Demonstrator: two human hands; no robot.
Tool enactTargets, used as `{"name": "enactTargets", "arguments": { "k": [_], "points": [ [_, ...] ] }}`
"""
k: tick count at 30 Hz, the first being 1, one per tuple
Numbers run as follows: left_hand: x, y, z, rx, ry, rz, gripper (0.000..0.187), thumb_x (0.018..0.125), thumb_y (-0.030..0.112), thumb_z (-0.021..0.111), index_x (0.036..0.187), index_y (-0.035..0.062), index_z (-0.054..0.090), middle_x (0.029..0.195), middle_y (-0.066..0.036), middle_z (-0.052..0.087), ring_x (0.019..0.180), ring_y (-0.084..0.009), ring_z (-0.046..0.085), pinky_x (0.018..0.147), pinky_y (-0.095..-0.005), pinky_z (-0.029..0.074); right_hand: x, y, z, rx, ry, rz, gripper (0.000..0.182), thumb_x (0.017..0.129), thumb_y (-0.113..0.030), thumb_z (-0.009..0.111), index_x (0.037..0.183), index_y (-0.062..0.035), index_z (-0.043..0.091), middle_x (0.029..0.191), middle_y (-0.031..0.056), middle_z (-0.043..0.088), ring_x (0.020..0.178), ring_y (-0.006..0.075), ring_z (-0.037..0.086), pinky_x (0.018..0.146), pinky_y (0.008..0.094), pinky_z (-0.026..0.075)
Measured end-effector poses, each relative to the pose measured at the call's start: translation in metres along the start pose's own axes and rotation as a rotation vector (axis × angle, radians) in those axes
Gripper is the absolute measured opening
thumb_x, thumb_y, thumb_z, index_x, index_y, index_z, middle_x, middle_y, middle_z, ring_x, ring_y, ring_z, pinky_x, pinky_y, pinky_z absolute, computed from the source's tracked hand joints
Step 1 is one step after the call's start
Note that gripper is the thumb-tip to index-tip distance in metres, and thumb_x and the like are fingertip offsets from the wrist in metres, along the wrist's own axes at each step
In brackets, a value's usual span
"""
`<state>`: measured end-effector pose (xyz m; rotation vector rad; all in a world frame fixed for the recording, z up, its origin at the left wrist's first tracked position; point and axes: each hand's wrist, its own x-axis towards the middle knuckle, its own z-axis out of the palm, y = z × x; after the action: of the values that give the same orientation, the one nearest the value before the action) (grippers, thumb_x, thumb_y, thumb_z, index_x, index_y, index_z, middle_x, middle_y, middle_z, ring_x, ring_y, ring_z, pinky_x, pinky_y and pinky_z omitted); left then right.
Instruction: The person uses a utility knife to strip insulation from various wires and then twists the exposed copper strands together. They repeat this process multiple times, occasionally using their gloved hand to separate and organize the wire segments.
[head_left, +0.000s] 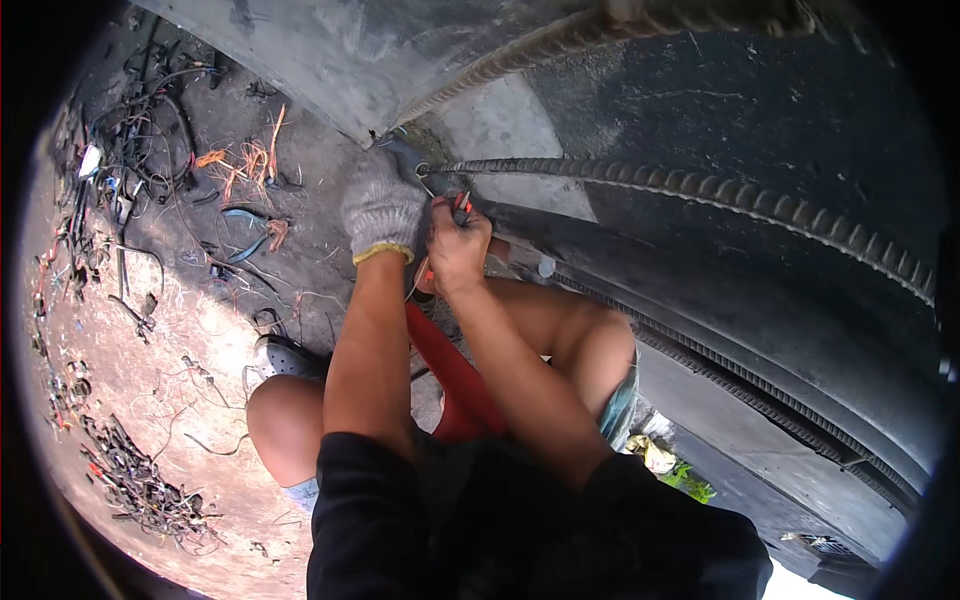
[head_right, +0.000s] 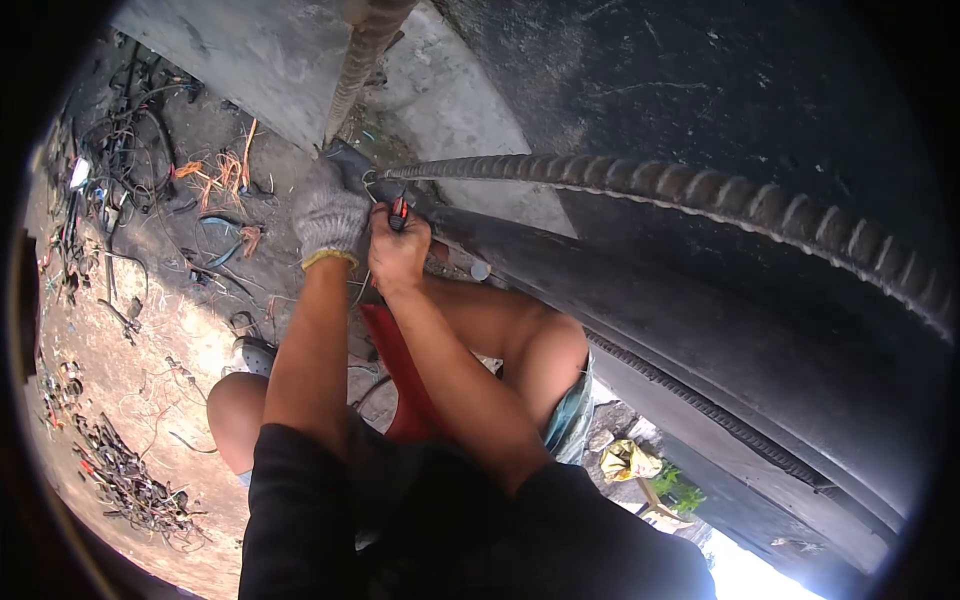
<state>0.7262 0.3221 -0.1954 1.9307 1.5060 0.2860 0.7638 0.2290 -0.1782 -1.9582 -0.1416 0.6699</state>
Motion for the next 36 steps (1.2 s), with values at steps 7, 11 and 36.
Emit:
{"name": "enactTargets", "arguments": {
  "k": [7,11,36],
  "points": [
    [0.01,0.01,-0.007,0.057,-0.096,0.07,0.026,0.087,0.026,0.054,0.094,0.0023,0.062,0.093,-0.022,0.065,0.091,-0.0392,0.065,0.08,-0.0479,0.051,-0.01,0.006,-0.01,0.061,0.092,-0.04,0.021,0.09,-0.01,0.063,0.072,-0.0076,0.053,0.056,-0.0031,0.047,0.044,0.0068,0.041,0.04,0.0256,0.03],
    [0.008,0.012,-0.016,-0.016,-0.131,0.068,0.028,0.087,0.026,0.054,0.097,0.0005,0.062,0.097,-0.025,0.064,0.096,-0.0405,0.063,0.082,-0.0484,0.05,-0.01,0.004,-0.027,-0.122,-0.071,-0.007,0.016,0.088,-0.014,0.064,0.078,-0.0012,0.062,0.06,0.0032,0.057,0.057,0.0109,0.052,0.054,0.0286,0.042],
    [-0.218,-0.086,-0.29,-0.918,-0.492,-0.216,0.054,0.092,0.038,0.051,0.117,-0.0086,0.059,0.075,-0.01,0.065,0.048,-0.0109,0.054,0.041,-0.0207,0.039,-0.158,-0.116,-0.111,0.208,-0.721,0.109,0.021,0.087,-0.024,0.067,0.092,-0.0051,0.063,0.071,0.0045,0.059,0.052,0.012,0.053,0.046,0.0279,0.042]
  ]
}}
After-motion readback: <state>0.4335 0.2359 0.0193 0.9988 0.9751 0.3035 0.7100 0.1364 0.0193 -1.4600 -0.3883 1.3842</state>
